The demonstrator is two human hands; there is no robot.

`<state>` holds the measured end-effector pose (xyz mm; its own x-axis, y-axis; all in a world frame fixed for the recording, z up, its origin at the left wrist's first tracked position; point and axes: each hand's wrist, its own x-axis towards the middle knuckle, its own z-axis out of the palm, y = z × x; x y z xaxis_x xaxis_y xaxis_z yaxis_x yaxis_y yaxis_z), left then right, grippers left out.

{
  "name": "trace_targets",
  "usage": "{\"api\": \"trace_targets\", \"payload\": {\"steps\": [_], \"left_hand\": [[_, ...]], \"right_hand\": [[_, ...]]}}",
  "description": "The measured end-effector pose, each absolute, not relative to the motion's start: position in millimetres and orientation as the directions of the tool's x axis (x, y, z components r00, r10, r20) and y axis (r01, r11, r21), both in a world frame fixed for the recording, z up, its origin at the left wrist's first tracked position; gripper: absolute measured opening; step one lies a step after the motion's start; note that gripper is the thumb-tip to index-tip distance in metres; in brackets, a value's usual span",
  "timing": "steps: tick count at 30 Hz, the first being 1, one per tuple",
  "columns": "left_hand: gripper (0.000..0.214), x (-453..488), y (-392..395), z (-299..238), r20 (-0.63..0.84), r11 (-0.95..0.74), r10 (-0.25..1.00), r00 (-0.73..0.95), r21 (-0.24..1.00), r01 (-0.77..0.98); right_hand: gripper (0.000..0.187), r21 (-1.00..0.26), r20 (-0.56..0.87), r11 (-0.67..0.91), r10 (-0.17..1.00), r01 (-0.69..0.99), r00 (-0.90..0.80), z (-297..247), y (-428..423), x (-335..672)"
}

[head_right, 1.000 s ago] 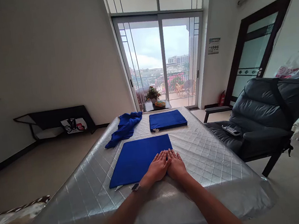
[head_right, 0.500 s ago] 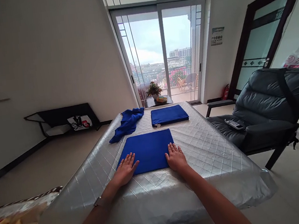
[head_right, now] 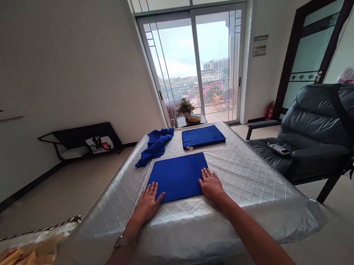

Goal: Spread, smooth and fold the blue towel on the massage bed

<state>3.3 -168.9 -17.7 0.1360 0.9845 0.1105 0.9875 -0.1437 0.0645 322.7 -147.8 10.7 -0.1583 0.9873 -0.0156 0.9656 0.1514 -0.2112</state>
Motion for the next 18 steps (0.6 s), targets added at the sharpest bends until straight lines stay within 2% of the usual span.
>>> {"api": "trace_targets", "payload": {"steps": [8, 18], "left_hand": [[0.084, 5, -172, -18, 0.136, -0.141, 0.982, 0.133, 0.049, 0.989], [0.081, 2, -174, -22, 0.184, -0.161, 0.973, 0.143, 0.089, 0.983]], "right_hand": [[0.064, -0.207, 0.002, 0.158, 0.987, 0.966, -0.161, 12, -150, 322], [0.062, -0.174, 0.076, 0.214, 0.976, 0.961, -0.204, 20, -174, 322]]}}
